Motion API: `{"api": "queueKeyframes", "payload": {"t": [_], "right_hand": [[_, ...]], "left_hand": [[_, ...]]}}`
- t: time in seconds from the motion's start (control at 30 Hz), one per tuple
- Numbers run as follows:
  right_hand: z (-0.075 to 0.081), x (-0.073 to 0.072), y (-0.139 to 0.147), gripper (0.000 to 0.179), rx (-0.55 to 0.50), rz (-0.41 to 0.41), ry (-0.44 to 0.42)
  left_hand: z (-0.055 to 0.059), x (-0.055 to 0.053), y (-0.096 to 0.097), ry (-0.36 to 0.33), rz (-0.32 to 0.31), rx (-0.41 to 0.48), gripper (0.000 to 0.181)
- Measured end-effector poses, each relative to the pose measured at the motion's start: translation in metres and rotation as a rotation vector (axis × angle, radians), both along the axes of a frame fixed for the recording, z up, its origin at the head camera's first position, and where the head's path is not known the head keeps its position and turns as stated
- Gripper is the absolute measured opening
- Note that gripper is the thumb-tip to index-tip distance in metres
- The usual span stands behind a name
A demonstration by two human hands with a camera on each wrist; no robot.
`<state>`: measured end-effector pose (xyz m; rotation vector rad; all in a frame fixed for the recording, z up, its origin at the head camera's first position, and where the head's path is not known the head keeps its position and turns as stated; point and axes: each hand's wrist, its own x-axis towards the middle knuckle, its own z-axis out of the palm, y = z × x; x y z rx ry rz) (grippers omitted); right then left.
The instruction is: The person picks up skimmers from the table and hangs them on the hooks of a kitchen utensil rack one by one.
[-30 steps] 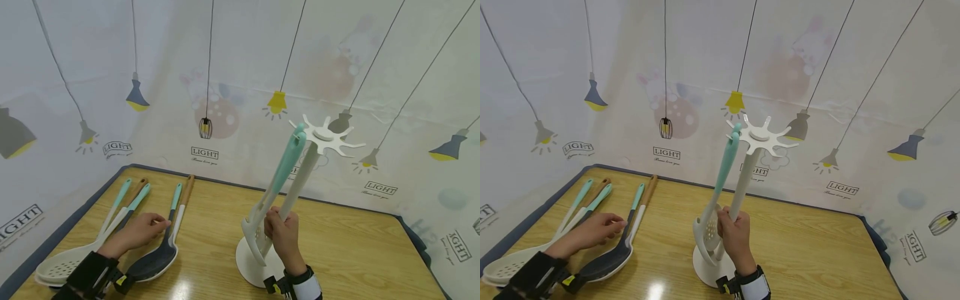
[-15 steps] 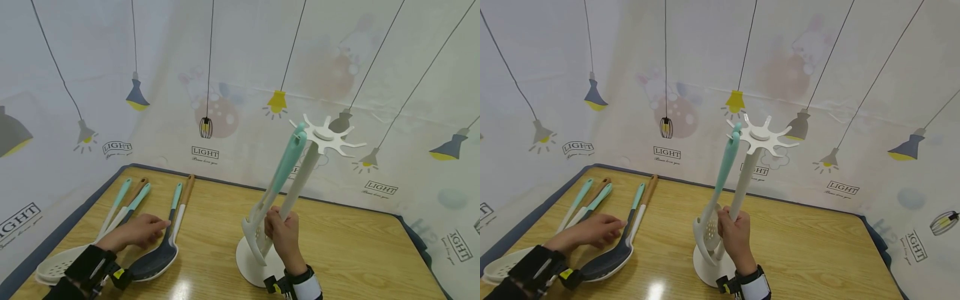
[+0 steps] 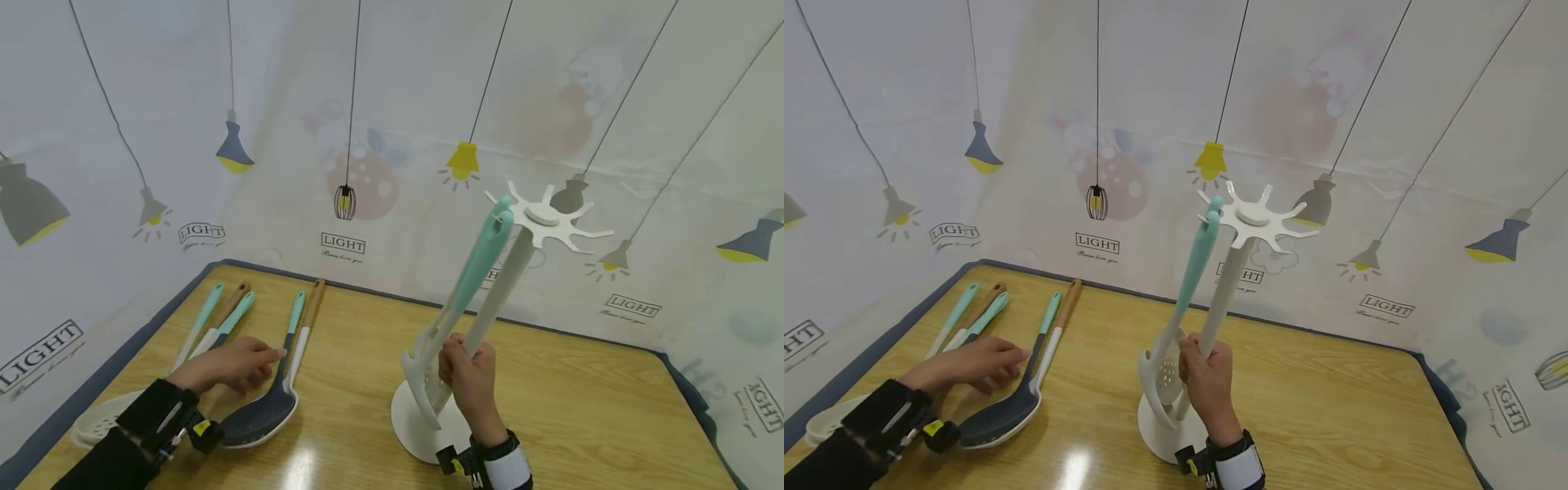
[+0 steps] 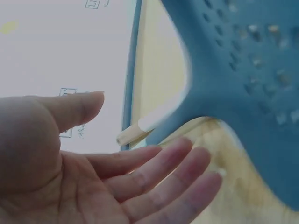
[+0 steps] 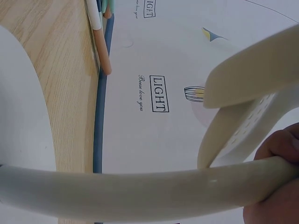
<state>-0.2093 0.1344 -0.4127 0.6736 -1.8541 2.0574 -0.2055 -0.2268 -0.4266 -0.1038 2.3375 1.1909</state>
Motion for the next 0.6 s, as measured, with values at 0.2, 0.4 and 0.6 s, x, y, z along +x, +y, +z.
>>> {"api": "queueKeyframes", "payload": {"t": [0.2,0.4,0.6], "right_hand": [[0.001,-0.001,0.001,0.041,-0.007,0.0,0.001],[0.001,-0.001,0.001,0.04,-0.005,0.003,0.004],[0.002,0.0,0.0,0.04,0.003,-0.006,-0.009]], "left_hand": [[0.009,-0.004,0.002,0.01,-0.027,-0.01,0.06],[0.006,-0.008,0.006,0.01,-0.01,-0.031,0.051],[0.001,-0.014,0.01,0.023,-0.019,-0.054,0.044]]}}
